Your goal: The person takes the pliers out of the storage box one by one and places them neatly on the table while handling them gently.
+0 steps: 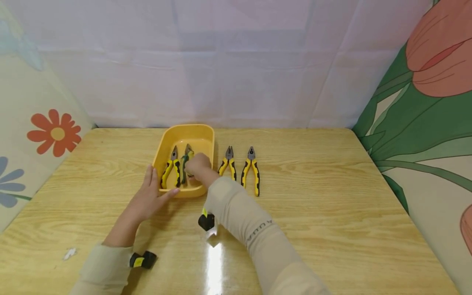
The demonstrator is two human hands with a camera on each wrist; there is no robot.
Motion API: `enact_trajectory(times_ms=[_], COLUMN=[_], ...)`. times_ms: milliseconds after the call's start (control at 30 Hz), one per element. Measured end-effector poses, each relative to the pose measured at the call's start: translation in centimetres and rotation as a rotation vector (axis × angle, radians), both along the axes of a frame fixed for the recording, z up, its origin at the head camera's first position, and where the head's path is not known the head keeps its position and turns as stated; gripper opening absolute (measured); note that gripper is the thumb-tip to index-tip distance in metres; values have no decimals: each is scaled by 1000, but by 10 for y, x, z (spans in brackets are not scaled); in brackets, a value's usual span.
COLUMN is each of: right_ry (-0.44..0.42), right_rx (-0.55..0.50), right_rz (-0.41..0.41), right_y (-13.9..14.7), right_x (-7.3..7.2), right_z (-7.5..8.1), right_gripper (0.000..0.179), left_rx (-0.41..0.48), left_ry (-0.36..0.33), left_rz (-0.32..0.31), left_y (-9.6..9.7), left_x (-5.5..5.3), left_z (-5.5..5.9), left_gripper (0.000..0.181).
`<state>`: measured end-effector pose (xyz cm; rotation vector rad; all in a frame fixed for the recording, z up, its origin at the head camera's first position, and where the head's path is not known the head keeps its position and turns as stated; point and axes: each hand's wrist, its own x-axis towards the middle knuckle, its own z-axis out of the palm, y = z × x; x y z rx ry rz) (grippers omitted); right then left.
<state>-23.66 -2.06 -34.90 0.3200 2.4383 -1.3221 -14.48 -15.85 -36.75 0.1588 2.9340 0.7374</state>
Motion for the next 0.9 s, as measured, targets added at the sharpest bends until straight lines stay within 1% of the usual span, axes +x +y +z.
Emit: enact_trajectory(times_ms=[100, 233, 400, 567, 700, 900], right_ry=[-49, -70, -61, -55, -54, -69], right_rx=[-70, -122, -142, -144, -147, -202], right_rz=[-30, -52, -50, -43, -44, -57], right_y=[0, -1, 0, 2, 4, 9], right_x=[-1, -2, 1, 3, 5, 7], right_z=[1, 1, 4, 7, 9, 14], right_gripper=[33, 35, 47, 50, 44, 27], left_rx=[0, 2, -2, -1, -7, -12], left_ry=[1, 3, 5, 5, 4, 1], left_rz=[-3, -4, -1, -3, -6, -10], left_y=[0, 1, 0, 0, 0, 1], left_x=[0, 0, 0, 1, 1, 1], left_z=[1, 1, 0, 0, 1, 3], left_gripper=[100, 99, 99, 100, 99, 99])
